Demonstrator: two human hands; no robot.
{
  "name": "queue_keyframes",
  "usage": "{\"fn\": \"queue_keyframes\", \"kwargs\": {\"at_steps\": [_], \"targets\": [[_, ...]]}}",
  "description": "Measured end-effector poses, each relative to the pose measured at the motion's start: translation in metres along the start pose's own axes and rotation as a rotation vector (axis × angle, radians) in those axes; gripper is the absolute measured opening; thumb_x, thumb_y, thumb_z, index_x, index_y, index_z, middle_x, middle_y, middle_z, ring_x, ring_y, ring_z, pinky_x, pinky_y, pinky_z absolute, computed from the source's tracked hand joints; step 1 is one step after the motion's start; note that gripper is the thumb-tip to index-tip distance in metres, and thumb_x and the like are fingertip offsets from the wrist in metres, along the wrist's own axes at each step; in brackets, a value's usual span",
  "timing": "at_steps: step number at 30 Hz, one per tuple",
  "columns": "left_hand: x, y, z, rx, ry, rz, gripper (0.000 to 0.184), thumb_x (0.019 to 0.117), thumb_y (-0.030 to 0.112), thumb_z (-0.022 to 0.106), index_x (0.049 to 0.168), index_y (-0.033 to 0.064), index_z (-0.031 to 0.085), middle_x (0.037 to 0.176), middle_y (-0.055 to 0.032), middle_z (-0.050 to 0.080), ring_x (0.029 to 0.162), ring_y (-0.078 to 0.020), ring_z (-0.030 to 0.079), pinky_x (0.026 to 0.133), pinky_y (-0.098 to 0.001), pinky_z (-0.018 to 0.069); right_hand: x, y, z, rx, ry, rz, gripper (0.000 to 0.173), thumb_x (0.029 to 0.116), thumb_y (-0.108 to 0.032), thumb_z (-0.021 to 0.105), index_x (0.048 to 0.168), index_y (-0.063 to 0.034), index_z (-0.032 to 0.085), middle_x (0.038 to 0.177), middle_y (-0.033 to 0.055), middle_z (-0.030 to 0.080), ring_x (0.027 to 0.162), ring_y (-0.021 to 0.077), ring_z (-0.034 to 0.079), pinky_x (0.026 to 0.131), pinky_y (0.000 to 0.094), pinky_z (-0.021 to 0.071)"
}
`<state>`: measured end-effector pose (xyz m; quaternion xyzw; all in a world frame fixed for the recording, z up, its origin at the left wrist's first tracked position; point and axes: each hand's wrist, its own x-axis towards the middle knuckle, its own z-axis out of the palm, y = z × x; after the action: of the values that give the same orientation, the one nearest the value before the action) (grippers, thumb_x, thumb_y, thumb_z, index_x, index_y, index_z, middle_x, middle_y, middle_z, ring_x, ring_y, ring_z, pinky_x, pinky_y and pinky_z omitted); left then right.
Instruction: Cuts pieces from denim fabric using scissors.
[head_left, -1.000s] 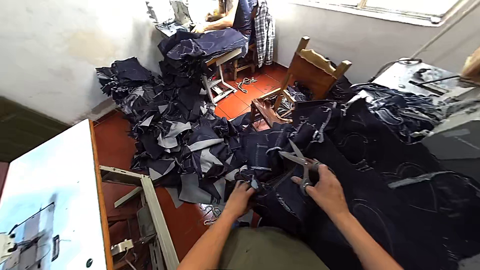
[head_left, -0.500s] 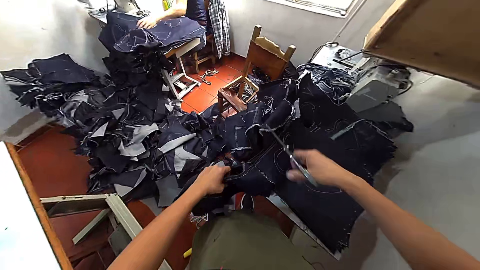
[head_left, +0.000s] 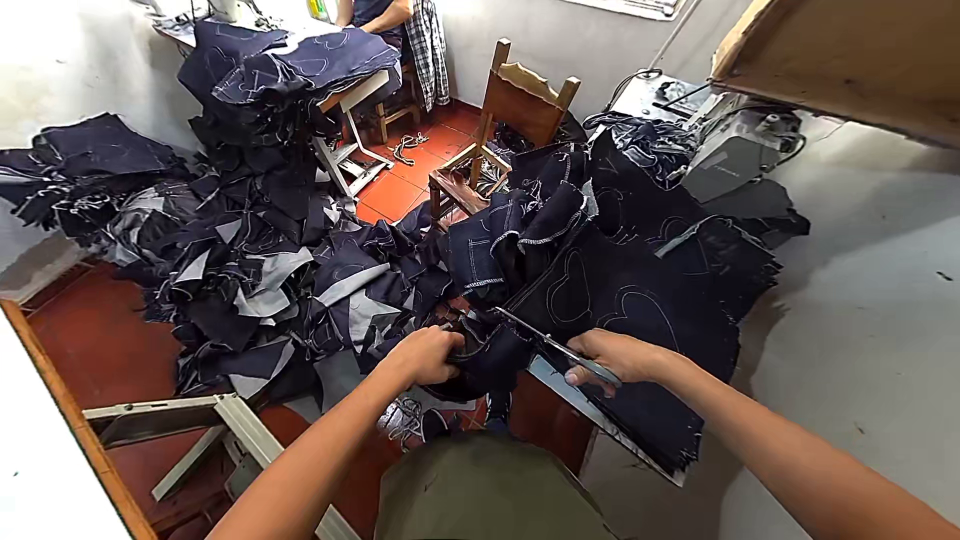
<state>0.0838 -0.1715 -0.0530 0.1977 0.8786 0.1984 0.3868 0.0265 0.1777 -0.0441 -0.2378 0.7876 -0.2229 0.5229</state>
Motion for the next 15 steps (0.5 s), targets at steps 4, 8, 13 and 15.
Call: {"fn": "queue_keyframes", "kwargs": {"at_steps": [4,8,13,15], "targets": [[-0.049,-0.001,0.003,-0.364,0.189,0.236,0.026,0.0932,0.026,0.065,0.089,0.0011,0.063,0.078,-0.0124,0.062,0.077,-0.0251,0.061,0.072,-0.0477,0.0488,-0.035,0.009,0.017,0.069,0.255,-0.142,0.096,0.0611,-0.064,0.089,0.131,-0.0075,0.057,0.125,0.0087,0.068,0.116,0.0242,0.063,0.101,0.0485,0.0508],[-0.110,0.049,-0.047,-0.850,0.384,0.639,0.019,0.1017,0.027,0.062,0.114,0.0166,0.070,0.104,0.0078,0.072,0.096,0.0008,0.066,0.087,-0.0234,0.0566,-0.016,0.019,0.066,0.555,0.605,-0.466,0.104,0.0531,-0.062,0.092,0.133,-0.0065,0.057,0.132,-0.0001,0.067,0.120,0.0092,0.061,0.103,0.0324,0.0512],[-0.140,0.089,-0.120,-0.830,0.889,0.486,0.025,0.0947,0.033,0.066,0.118,0.0287,0.074,0.100,0.0094,0.075,0.085,0.0011,0.070,0.074,-0.0185,0.0599,-0.031,-0.015,0.072,0.945,0.722,-0.966,0.031,0.0836,-0.033,0.084,0.111,-0.0298,0.069,0.096,-0.0182,0.071,0.086,-0.0067,0.066,0.077,0.0157,0.0566],[-0.135,0.105,-0.127,-0.766,0.966,0.427,0.025,0.0954,0.035,0.068,0.119,0.0292,0.073,0.105,0.0095,0.075,0.090,-0.0007,0.070,0.079,-0.0199,0.0602,-0.088,-0.007,0.056,0.839,0.971,-0.880,0.034,0.0825,-0.038,0.084,0.112,-0.0322,0.069,0.095,-0.0199,0.069,0.084,-0.0087,0.063,0.074,0.0127,0.0548]]}}
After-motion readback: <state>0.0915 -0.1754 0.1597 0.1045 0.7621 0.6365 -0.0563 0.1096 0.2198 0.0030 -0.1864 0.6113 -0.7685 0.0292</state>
